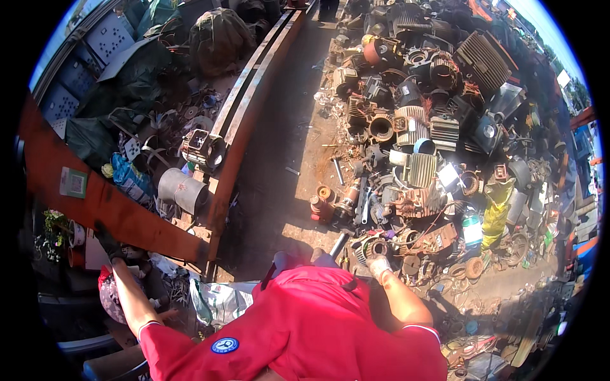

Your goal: The person uses a hammer and adjustable wrench to loosen and remove bolts from a large cylindrical metal part. They then use a chain hoist to lift the part and move it aside.

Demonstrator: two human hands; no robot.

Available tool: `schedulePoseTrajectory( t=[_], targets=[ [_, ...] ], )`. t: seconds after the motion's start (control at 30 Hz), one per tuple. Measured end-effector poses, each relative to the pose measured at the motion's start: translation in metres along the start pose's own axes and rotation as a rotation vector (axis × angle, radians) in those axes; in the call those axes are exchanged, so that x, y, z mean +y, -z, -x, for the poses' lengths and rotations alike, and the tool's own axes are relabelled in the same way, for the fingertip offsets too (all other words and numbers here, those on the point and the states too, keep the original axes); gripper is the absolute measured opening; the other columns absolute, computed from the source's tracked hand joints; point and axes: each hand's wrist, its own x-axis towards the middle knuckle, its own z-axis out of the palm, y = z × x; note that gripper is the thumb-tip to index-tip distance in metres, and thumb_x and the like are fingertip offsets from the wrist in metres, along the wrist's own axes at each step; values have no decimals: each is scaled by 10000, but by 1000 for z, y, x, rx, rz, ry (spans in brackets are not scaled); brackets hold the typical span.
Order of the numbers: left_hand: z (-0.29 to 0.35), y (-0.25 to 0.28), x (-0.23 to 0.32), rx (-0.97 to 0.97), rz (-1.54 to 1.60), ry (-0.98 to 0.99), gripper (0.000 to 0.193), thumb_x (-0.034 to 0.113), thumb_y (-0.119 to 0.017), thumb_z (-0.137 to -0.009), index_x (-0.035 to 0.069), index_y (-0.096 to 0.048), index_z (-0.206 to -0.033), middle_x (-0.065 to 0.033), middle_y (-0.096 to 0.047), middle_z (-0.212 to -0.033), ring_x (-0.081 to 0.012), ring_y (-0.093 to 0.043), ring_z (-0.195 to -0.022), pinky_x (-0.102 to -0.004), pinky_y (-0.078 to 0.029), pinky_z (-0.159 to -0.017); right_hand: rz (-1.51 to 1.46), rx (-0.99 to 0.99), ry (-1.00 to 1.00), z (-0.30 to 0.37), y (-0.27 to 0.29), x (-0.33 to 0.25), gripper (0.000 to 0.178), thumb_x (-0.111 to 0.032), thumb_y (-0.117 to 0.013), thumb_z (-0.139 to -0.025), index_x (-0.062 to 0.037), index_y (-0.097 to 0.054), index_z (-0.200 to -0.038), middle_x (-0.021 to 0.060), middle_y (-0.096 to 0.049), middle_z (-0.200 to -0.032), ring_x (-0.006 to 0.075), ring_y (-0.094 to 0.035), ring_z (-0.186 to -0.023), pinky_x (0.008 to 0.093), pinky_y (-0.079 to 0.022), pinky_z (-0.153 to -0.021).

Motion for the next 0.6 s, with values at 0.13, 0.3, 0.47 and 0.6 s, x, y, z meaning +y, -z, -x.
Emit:
schedulePoseTrajectory(
  t=[0.13,0.3,0.47,0.6],
  targets=[
    [30,-7,41,85,-420,-147,568,495,-525,-1066,-38,-674,-1191,-242,-733,-1094,-399,-699,-986,-471,-536,-820,-103,-124,-169,-15,34,-30,180,-188,-590,-939,-92,-720,-1018,114,-709,-926,285,-688,-878,406,-517,-762],
    [44,-13,100,131,-597,-145,598,533,-544,-1043,-41,-685,-1132,-238,-739,-1064,-428,-696,-950,-483,-533,-776,-6,-324,-41,-26,49,-42,366,-294,-518,-1016,-106,-654,-1298,129,-694,-1249,308,-654,-1160,425,-496,-1000],
    [52,-19,102,227,-502,-310,485,423,-569,-1065,-21,-641,-1247,-204,-702,-1203,-332,-676,-1039,-434,-537,-846,-234,-256,200,-12,48,-16,300,-335,-661,-941,-140,-633,-1168,139,-690,-1052,306,-645,-1012,448,-519,-826],
    [53,-18,79,-28,-1,163,551,407,-561,-1074,-20,-513,-1419,-173,-635,-1316,-293,-638,-1140,-404,-523,-969,93,-323,273,-11,44,-11,242,-300,-680,-932,-134,-610,-1094,99,-648,-885,272,-612,-822,435,-484,-677]
  ],
)
